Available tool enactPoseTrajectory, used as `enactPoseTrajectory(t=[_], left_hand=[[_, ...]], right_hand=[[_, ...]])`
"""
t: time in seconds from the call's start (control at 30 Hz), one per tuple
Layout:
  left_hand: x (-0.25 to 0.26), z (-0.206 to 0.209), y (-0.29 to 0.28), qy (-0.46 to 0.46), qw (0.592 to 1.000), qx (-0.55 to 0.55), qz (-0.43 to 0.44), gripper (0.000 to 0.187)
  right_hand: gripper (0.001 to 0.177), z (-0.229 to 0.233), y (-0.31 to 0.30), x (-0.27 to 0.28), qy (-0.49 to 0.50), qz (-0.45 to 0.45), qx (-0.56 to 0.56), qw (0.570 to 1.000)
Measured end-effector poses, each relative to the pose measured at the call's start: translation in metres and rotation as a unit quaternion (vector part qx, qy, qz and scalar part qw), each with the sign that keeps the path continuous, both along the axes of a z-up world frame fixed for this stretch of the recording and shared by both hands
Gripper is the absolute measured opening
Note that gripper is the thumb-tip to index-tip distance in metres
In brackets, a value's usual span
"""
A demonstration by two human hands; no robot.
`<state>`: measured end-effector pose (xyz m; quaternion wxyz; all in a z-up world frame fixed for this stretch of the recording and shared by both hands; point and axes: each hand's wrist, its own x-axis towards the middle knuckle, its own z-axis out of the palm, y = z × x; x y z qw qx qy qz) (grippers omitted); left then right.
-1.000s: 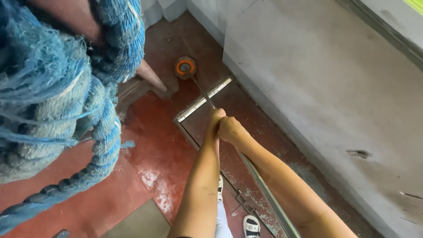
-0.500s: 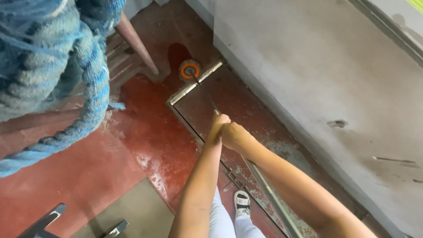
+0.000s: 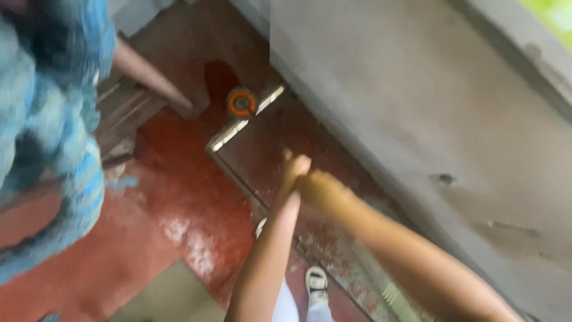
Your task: Mopping the red floor in a gym environment around weightlifting equipment.
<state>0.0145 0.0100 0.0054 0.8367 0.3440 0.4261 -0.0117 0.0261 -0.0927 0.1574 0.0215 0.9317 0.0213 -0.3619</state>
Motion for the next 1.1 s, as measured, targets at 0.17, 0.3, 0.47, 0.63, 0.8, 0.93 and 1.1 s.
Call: enactPoseTrajectory(t=[0.17, 0.3, 0.47, 0.63, 0.8, 0.93, 1.1], left_hand=[[-0.009, 0.062, 0.029, -0.014, 0.996, -0.065, 0.053, 0.103], [0.001, 0.078, 0.029, 0.024, 0.998, -0.053, 0.028, 0.107], [0.003, 0.039, 0.026, -0.013, 0.998, -0.045, 0.042, 0.105], [0.042, 0.003, 0.029, -0.02, 0.998, -0.041, 0.033, 0.102], [0.081, -0.013, 0.063, 0.012, 0.997, 0.062, -0.039, 0.086], [0.111, -0.042, 0.081, 0.05, 0.992, 0.094, -0.066, 0.086], [0.087, -0.075, 0.046, 0.038, 0.997, 0.054, -0.05, 0.087]], right_hand=[[0.018, 0.134, 0.054, -0.031, 0.015, 0.576, 0.103, 0.811], [0.022, 0.162, 0.065, -0.037, 0.035, 0.616, 0.007, 0.787], [0.018, 0.144, 0.062, -0.028, 0.001, 0.557, 0.047, 0.829], [0.016, 0.093, 0.062, -0.004, -0.015, 0.454, 0.073, 0.888], [0.021, 0.041, 0.087, 0.03, -0.023, 0.276, 0.139, 0.951], [0.024, 0.026, 0.133, 0.089, -0.011, 0.24, 0.129, 0.962], [0.027, 0.024, 0.127, 0.098, -0.025, 0.14, 0.173, 0.975]])
